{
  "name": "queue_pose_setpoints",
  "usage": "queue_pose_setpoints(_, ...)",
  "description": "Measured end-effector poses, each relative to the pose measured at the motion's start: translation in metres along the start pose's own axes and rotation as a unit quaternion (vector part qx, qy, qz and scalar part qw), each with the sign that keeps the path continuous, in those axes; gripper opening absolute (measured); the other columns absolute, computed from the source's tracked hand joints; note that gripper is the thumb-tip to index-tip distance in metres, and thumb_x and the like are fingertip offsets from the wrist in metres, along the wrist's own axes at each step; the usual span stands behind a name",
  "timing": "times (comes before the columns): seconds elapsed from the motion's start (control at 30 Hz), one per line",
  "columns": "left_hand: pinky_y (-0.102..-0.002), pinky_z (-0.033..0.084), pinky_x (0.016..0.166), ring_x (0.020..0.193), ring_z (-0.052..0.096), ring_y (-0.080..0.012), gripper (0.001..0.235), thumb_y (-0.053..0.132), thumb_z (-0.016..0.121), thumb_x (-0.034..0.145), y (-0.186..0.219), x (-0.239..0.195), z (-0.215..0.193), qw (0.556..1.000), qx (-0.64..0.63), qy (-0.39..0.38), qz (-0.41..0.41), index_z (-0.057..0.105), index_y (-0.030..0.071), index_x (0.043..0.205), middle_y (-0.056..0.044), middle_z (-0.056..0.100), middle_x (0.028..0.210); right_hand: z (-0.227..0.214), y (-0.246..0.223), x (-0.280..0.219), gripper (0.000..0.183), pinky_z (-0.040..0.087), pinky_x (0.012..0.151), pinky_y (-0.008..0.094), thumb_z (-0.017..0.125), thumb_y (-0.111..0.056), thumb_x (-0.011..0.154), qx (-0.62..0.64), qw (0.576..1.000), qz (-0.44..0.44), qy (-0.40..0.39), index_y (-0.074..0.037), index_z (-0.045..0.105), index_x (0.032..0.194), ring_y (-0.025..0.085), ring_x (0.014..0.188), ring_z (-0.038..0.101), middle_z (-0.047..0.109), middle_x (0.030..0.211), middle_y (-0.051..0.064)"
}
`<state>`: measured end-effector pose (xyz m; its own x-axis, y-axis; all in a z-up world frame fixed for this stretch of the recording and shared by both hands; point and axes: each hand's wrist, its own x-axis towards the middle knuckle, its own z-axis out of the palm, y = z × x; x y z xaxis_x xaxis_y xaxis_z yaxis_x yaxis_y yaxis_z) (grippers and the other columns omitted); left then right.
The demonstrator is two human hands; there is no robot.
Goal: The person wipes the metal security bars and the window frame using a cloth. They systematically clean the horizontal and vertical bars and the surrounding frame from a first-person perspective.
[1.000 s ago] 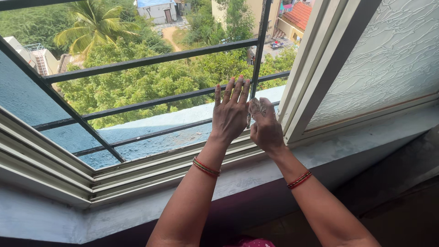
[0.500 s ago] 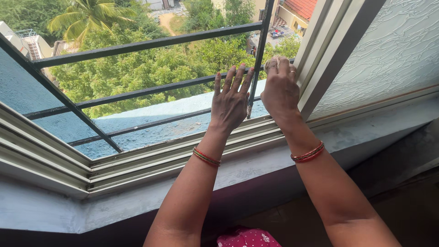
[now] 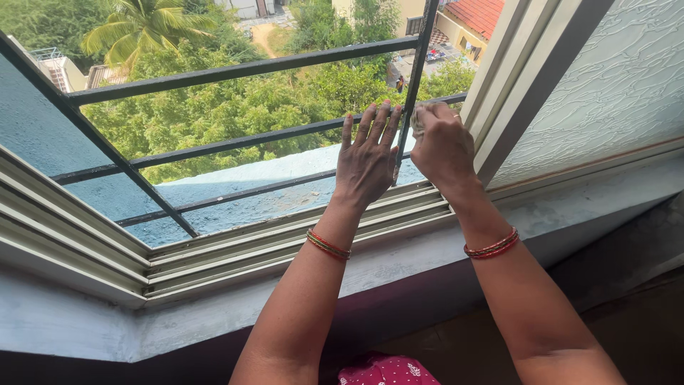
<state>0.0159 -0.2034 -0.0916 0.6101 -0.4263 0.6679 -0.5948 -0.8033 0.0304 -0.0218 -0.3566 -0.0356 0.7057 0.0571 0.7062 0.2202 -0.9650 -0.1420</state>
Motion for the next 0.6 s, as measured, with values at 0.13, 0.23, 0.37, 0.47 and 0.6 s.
queue_pose_setpoints(0.13, -0.053, 0.009, 0.129, 0.155, 0.027, -0.0271, 0.07, 0.033, 0.053, 0.098, -0.001, 0.0, -0.004, 1.0, -0.009, -0.007, 0.005, 0.029, 0.011, 0.161, -0.009, 0.033, 0.166, 0.002, 0.001, 0.003, 0.041, 0.055, 0.108, 0.042, 0.062, -0.001, 0.091, 0.075, 0.994, 0.079, -0.008, -0.009, 0.069, 0.13, 0.034, 0.121, 0.068, 0.065, 0.13, 0.015)
queue_pose_setpoints(0.23, -0.051, 0.009, 0.129, 0.155, 0.027, -0.0268, 0.07, 0.031, 0.052, 0.098, -0.004, 0.0, -0.006, 1.0, -0.016, -0.005, 0.012, 0.029, 0.009, 0.161, -0.01, 0.033, 0.166, 0.016, 0.003, 0.011, 0.057, 0.051, 0.117, 0.045, 0.059, 0.005, 0.095, 0.094, 0.985, -0.036, 0.143, -0.004, 0.051, 0.151, 0.04, 0.141, 0.052, 0.045, 0.153, 0.022)
queue_pose_setpoints(0.37, -0.047, 0.012, 0.129, 0.156, 0.028, -0.0263, 0.066, 0.024, 0.051, 0.1, -0.013, -0.003, -0.012, 0.999, -0.008, 0.015, 0.042, 0.031, 0.005, 0.16, -0.013, 0.034, 0.166, 0.054, 0.001, 0.006, 0.068, 0.044, 0.129, 0.048, 0.055, 0.005, 0.104, 0.042, 0.977, -0.109, 0.179, -0.003, 0.031, 0.167, 0.044, 0.159, 0.029, 0.021, 0.173, 0.021)
queue_pose_setpoints(0.47, -0.044, 0.015, 0.131, 0.156, 0.031, -0.0262, 0.064, 0.021, 0.051, 0.1, -0.021, -0.007, -0.016, 0.999, -0.015, 0.014, 0.045, 0.035, 0.002, 0.159, -0.015, 0.037, 0.166, 0.068, 0.003, -0.019, 0.063, 0.051, 0.12, 0.044, 0.058, 0.005, 0.1, -0.013, 0.983, -0.114, 0.143, -0.002, 0.045, 0.161, 0.044, 0.155, 0.035, 0.024, 0.171, 0.019)
queue_pose_setpoints(0.6, -0.046, 0.017, 0.128, 0.154, 0.033, -0.0277, 0.064, 0.02, 0.053, 0.098, -0.033, -0.019, -0.027, 0.999, -0.01, 0.012, 0.037, 0.038, 0.0, 0.156, -0.017, 0.039, 0.163, 0.055, -0.01, -0.052, 0.048, 0.058, 0.097, 0.043, 0.065, 0.004, 0.091, 0.054, 0.994, -0.064, 0.074, -0.006, 0.064, 0.138, 0.042, 0.13, 0.057, 0.044, 0.154, 0.025)
